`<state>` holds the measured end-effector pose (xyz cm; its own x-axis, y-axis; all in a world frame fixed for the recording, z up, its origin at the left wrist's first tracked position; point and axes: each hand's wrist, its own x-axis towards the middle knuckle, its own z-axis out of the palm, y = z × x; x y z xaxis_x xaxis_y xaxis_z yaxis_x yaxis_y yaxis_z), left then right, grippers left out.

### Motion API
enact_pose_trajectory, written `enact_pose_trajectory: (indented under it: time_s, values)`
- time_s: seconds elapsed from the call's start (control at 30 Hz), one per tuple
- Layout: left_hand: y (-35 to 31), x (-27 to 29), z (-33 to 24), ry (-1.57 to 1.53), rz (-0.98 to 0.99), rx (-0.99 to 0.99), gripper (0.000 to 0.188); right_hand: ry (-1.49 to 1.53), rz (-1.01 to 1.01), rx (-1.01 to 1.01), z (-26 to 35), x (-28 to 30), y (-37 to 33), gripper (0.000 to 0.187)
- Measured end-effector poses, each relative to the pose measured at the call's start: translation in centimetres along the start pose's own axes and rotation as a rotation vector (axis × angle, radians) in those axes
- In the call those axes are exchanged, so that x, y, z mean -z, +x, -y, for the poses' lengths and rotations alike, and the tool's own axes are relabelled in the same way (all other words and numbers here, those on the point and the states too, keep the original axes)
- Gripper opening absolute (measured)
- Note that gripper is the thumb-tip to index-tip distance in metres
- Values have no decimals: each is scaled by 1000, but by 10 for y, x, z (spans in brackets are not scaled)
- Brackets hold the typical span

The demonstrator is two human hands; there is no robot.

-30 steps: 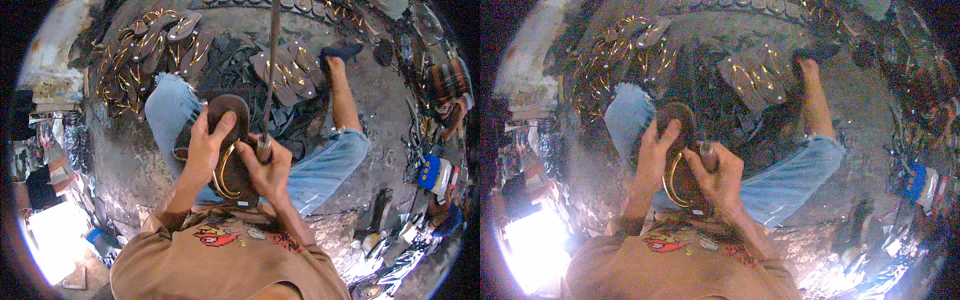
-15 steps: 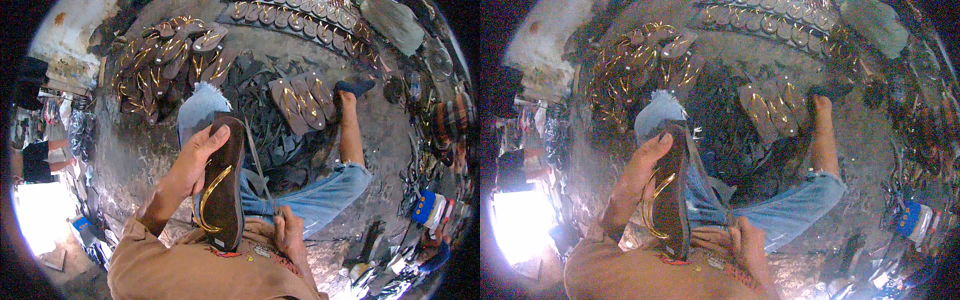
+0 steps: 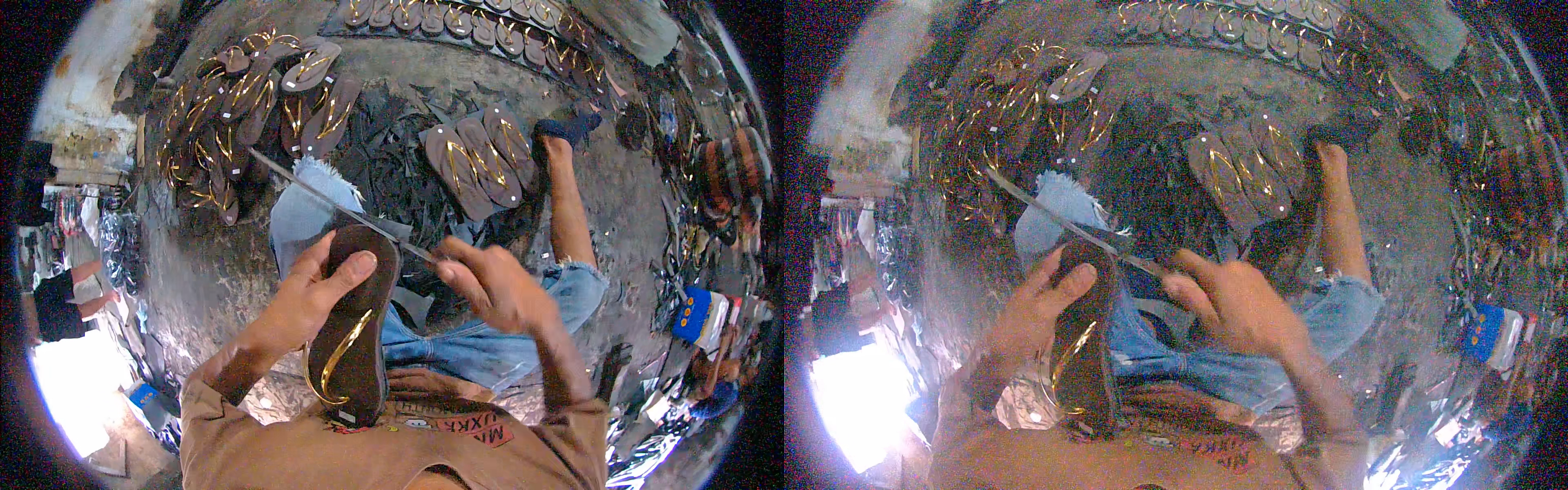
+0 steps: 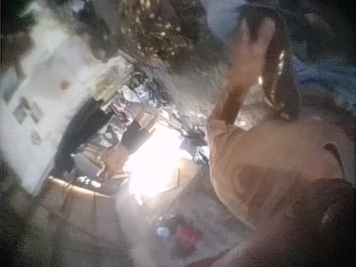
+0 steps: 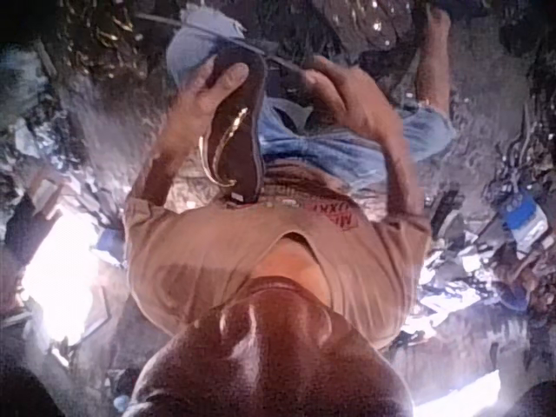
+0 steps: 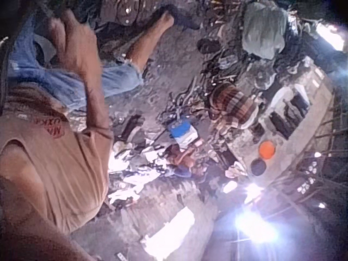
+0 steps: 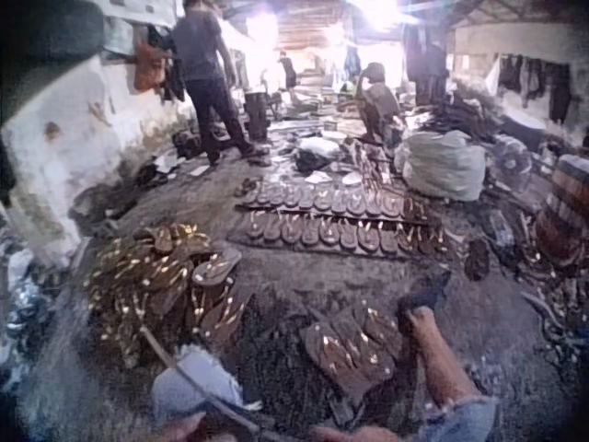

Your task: The person sits on the floor and uses a knife to trim excess strap material from brown flip-flops with gold straps. They handle the sandals one at a time, cutting the strap ends and placing the finished items in a row on the floor.

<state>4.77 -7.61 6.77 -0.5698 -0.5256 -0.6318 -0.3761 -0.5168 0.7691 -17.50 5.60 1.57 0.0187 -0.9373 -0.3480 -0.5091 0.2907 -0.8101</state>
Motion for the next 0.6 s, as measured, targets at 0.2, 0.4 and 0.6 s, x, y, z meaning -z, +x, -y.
enact_pose_trajectory:
  time_s: [0.2, 0.4, 0.6]
  values:
    - [10, 4, -1, 114, 161, -60, 47, 157, 175, 209, 30, 46, 31, 56]
    - [45, -46, 40, -180, 160, -686, 47, 612, -601, 286, 12, -13, -17, 57]
    - [84, -112, 5, -816, -92, -392, 31, 556, -1030, 227, 1, -44, -1, 49]
